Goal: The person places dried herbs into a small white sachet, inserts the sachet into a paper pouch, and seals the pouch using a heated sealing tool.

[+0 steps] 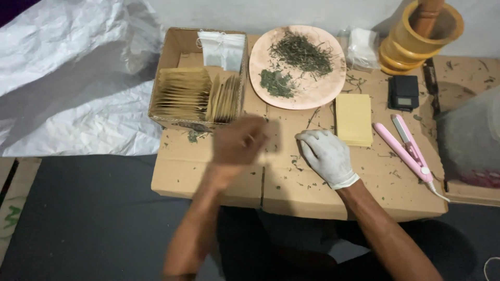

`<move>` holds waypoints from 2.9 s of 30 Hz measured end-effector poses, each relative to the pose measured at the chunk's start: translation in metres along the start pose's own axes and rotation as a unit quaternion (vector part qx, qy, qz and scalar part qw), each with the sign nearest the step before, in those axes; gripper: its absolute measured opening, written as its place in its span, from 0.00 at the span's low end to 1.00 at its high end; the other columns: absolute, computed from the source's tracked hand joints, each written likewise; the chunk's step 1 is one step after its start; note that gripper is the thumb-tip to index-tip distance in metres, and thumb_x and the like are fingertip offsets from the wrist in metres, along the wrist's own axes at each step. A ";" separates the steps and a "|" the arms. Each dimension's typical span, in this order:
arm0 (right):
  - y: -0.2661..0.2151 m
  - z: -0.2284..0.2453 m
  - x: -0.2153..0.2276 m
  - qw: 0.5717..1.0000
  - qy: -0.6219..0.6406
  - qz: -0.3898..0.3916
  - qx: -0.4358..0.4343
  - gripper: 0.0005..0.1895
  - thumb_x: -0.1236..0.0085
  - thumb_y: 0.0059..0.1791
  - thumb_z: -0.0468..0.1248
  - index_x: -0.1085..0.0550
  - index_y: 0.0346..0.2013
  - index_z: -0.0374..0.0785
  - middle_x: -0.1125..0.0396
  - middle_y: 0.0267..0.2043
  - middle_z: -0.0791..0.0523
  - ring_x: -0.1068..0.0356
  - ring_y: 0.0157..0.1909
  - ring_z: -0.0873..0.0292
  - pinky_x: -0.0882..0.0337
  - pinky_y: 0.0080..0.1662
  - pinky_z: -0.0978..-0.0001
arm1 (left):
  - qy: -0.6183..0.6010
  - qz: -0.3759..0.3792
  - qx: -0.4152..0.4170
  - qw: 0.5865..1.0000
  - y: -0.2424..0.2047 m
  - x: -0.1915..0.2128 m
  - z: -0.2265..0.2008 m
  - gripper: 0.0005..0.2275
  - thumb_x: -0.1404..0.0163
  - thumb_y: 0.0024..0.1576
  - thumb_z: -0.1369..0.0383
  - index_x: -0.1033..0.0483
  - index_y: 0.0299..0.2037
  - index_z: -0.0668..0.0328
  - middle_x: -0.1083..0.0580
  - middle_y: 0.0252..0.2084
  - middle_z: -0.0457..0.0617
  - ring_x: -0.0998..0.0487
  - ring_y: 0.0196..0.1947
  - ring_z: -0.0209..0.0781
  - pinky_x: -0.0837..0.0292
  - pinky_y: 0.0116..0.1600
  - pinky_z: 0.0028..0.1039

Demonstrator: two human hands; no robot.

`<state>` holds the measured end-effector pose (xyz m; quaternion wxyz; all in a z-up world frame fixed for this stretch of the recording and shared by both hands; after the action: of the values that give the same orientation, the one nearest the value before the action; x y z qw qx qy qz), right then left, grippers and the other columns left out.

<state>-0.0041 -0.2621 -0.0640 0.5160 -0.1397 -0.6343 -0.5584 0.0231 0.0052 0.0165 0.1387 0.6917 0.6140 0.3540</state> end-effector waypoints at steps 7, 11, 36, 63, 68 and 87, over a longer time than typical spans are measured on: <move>0.024 0.026 0.027 0.999 0.033 -0.015 -0.016 0.08 0.37 0.54 0.33 0.17 0.48 0.44 0.22 0.50 0.61 0.25 0.46 0.56 0.25 0.50 0.65 | 0.209 -0.021 0.095 0.973 0.128 0.109 0.053 0.04 0.38 0.65 0.75 0.17 0.48 0.66 0.19 0.36 0.51 0.21 0.31 0.38 0.21 0.37 0.29; 0.021 0.027 0.030 0.999 0.045 -0.009 -0.023 0.08 0.37 0.54 0.34 0.17 0.48 0.44 0.21 0.50 0.61 0.24 0.48 0.56 0.25 0.50 0.65 | 0.351 0.123 0.164 0.914 0.160 0.109 0.155 0.07 0.33 0.61 0.66 0.13 0.35 0.60 0.19 0.26 0.48 0.21 0.24 0.45 0.21 0.42 0.38; 0.028 0.025 0.028 0.998 0.048 -0.012 -0.027 0.08 0.37 0.54 0.33 0.17 0.47 0.44 0.22 0.49 0.61 0.24 0.48 0.57 0.25 0.50 0.65 | 0.388 0.174 0.375 0.824 0.176 0.045 0.251 0.15 0.27 0.57 0.57 0.14 0.38 0.60 0.17 0.33 0.52 0.16 0.33 0.50 0.21 0.49 0.43; 0.007 0.008 0.004 0.999 0.004 0.018 -0.040 0.06 0.40 0.60 0.44 0.19 0.50 0.59 0.22 0.50 0.67 0.23 0.54 0.59 0.22 0.51 0.64 | 0.177 0.102 0.260 0.944 0.144 0.080 0.265 0.13 0.34 0.56 0.73 0.18 0.50 0.64 0.20 0.36 0.55 0.15 0.42 0.56 0.22 0.49 0.43; 0.007 0.007 0.002 0.999 -0.006 0.011 -0.039 0.05 0.40 0.60 0.45 0.19 0.49 0.60 0.22 0.50 0.68 0.23 0.54 0.60 0.22 0.51 0.64 | 0.234 0.094 0.245 0.936 0.152 0.069 0.271 0.19 0.32 0.51 0.74 0.20 0.52 0.57 0.21 0.37 0.53 0.15 0.46 0.60 0.23 0.53 0.50; 0.020 0.023 0.023 0.999 0.034 -0.024 -0.021 0.07 0.37 0.54 0.36 0.17 0.47 0.45 0.22 0.48 0.61 0.25 0.47 0.57 0.25 0.50 0.64 | 0.229 0.100 0.268 0.930 0.161 0.063 0.219 0.31 0.40 0.58 0.83 0.38 0.69 0.48 0.28 0.41 0.47 0.21 0.42 0.45 0.23 0.51 0.46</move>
<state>-0.0104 -0.2445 -0.0307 0.5205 -0.1159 -0.6075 -0.5887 0.2884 0.0845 -0.0185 -0.2325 0.6611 0.6289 0.3368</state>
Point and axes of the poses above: each hand's wrist, its own y-axis towards the middle knuckle, its own x-axis out of the back of the hand, z = x × y, the point moved 2 cm from there along y, towards the middle knuckle
